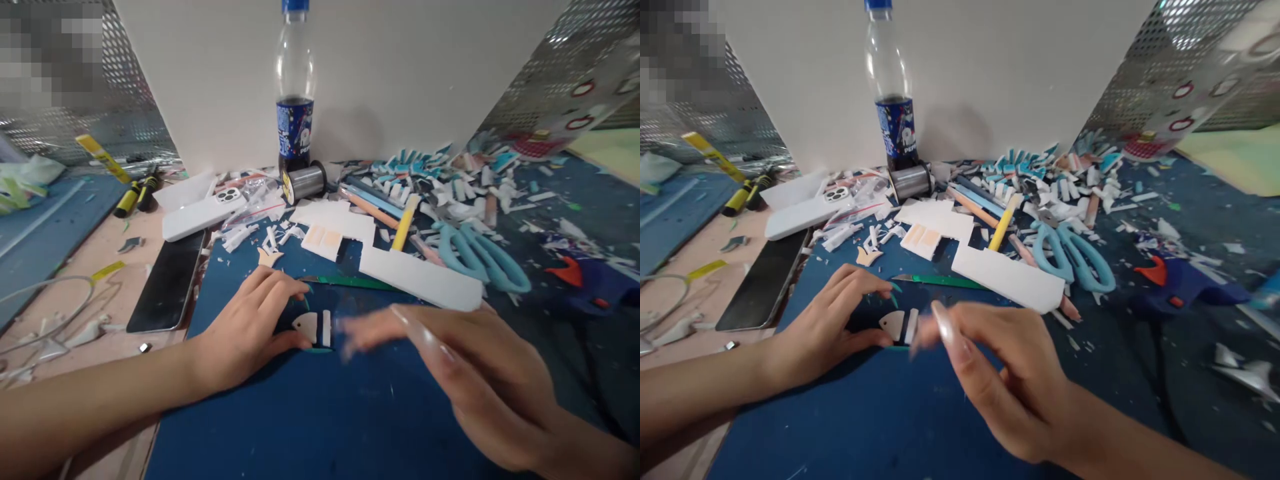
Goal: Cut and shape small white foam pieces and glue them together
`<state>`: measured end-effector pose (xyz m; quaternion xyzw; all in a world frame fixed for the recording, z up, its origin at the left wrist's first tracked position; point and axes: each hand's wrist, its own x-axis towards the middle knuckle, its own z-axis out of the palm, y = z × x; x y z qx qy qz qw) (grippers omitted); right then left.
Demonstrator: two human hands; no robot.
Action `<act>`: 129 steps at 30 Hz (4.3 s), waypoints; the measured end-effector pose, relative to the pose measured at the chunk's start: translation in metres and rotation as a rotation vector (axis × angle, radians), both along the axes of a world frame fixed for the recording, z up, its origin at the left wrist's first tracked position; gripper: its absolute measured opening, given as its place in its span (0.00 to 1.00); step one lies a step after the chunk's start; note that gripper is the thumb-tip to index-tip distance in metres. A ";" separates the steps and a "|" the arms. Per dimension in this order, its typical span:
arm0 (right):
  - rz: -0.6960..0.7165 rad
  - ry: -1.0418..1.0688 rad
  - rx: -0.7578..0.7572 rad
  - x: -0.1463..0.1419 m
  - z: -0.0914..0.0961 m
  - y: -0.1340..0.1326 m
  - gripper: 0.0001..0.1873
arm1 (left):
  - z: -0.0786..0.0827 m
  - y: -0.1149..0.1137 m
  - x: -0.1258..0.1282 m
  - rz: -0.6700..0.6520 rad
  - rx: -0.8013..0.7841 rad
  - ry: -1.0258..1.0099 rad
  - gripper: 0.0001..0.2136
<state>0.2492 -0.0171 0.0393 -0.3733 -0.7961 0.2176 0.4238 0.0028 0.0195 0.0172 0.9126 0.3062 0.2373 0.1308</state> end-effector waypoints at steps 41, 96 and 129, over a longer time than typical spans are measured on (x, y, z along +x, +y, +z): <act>0.102 -0.023 0.047 -0.009 -0.024 0.011 0.14 | -0.001 -0.001 -0.001 0.007 0.031 0.023 0.19; 0.055 -0.137 0.097 -0.008 -0.015 0.015 0.10 | 0.008 0.003 -0.004 -0.083 -0.215 -0.005 0.27; -0.037 -0.371 0.080 -0.013 -0.025 0.007 0.22 | 0.008 0.002 -0.005 -0.088 -0.285 -0.021 0.26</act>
